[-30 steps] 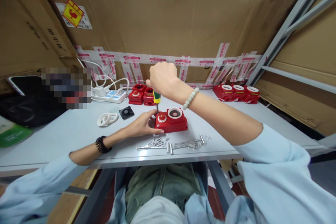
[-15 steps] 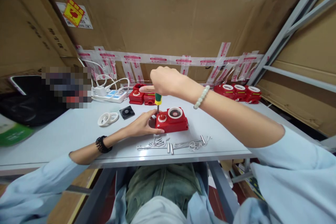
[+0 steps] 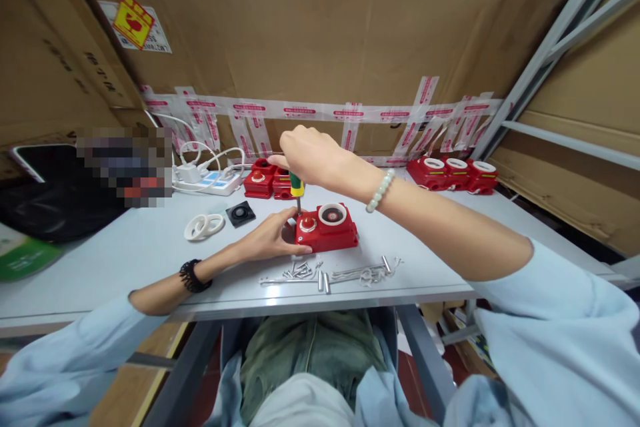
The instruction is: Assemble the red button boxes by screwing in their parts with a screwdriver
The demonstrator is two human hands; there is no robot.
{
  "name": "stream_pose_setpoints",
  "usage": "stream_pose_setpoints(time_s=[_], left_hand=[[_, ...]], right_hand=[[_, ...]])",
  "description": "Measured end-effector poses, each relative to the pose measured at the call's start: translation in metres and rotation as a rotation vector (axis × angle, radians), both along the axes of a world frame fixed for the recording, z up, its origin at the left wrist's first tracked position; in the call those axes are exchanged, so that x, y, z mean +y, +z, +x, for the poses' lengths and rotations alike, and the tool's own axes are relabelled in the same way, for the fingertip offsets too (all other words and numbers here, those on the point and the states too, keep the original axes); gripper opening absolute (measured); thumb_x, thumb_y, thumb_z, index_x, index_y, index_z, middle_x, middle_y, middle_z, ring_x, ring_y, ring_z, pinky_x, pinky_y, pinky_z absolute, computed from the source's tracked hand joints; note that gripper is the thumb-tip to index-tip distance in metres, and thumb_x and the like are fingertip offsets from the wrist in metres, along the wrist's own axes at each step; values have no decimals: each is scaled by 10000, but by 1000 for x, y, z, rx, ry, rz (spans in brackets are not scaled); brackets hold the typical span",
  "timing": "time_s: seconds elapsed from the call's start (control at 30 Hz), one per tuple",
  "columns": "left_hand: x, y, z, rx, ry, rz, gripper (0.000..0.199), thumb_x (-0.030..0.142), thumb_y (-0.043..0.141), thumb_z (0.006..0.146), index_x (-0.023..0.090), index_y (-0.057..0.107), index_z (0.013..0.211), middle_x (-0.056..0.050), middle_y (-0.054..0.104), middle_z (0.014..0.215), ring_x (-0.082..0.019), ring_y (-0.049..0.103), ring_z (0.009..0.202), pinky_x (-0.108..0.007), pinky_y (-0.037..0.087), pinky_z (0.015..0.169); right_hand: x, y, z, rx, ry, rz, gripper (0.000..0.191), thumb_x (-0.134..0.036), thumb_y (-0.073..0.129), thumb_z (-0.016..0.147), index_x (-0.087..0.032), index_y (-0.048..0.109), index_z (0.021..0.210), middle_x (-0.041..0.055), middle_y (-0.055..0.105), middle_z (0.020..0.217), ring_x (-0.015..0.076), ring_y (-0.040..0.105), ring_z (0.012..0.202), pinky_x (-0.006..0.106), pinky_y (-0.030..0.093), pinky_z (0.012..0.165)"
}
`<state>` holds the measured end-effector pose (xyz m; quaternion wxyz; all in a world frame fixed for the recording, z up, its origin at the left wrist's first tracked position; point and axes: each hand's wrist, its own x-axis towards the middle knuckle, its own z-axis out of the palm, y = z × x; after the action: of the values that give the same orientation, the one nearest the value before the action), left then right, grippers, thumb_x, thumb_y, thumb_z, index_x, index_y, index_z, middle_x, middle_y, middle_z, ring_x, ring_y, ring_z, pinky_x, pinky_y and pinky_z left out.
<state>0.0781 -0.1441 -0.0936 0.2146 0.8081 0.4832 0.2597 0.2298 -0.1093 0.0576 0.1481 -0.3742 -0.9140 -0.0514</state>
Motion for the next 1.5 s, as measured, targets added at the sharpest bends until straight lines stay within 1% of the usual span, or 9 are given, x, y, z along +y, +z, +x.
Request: stream_pose_setpoints(time_s=[0.07, 0.13, 0.27, 0.47, 0.6, 0.87, 1.1, 1.3, 1.5], left_hand=[[1, -1, 0, 10, -6, 8, 586, 620, 768, 679, 166, 531, 966, -45, 624, 872, -204, 557, 739, -322, 414, 650], [2, -3, -1, 18, -6, 11, 595, 627, 767, 677, 162, 533, 964, -49, 628, 885, -203, 558, 737, -317, 411, 641], [3, -5, -2, 6, 3, -5, 666, 625, 779, 662, 142, 564, 1067, -97, 661, 973, -245, 600, 812, -361, 461, 704], [8, 0, -8, -308, -140, -43, 621, 483, 646, 857, 203, 483, 1387, -162, 513, 1459, -311, 516, 1300, -440, 456, 996], [21, 3, -8, -371, -104, -10, 369, 398, 530, 941, 167, 664, 1195, -126, 691, 1255, -282, 621, 1181, -429, 454, 997], [32, 2, -2, -460, 120, 88, 245, 386, 771, 757, 153, 714, 711, -69, 781, 842, -220, 702, 825, -326, 493, 771], [30, 4, -6, -392, -17, 51, 274, 395, 635, 874, 179, 742, 1005, -87, 760, 1106, -244, 683, 1023, -355, 476, 862], [33, 3, -1, -464, 96, 105, 269, 410, 770, 752, 157, 683, 723, -62, 764, 810, -205, 684, 785, -324, 493, 763], [32, 2, -9, -436, -62, 26, 300, 407, 621, 888, 161, 697, 1042, -100, 764, 1016, -234, 690, 968, -340, 483, 819]], right_hand=[[2, 1, 2, -22, 98, -65, 62, -133, 602, 873, -176, 560, 885, 62, 597, 865, 199, 560, 787, 341, 390, 695], [5, 2, 7, -55, 179, -142, 225, -84, 627, 809, -179, 545, 996, 62, 613, 987, 190, 558, 827, 325, 402, 694], [8, -4, 11, -43, 115, -70, 189, -210, 603, 870, -155, 522, 1032, 103, 598, 1025, 233, 554, 896, 367, 418, 747], [9, -12, 4, 121, 220, -120, 302, -43, 573, 748, -199, 454, 977, 61, 586, 981, 178, 519, 789, 327, 407, 671], [8, -13, 0, 198, 250, -125, 313, -34, 583, 708, -213, 426, 912, 34, 586, 924, 156, 495, 739, 314, 378, 642], [12, -30, -4, 350, 155, -26, 226, -195, 643, 792, -217, 430, 866, -20, 553, 745, 129, 429, 650, 285, 315, 615], [16, -38, 2, 468, 107, -74, 240, -185, 637, 767, -218, 455, 921, -27, 546, 744, 126, 431, 628, 282, 316, 613], [16, -47, 5, 567, 104, -94, 281, -246, 663, 754, -223, 450, 936, -38, 549, 737, 129, 457, 632, 297, 355, 638], [16, -54, 5, 658, 126, -174, 257, -281, 657, 776, -221, 448, 913, -29, 573, 736, 128, 487, 613, 305, 390, 617]])
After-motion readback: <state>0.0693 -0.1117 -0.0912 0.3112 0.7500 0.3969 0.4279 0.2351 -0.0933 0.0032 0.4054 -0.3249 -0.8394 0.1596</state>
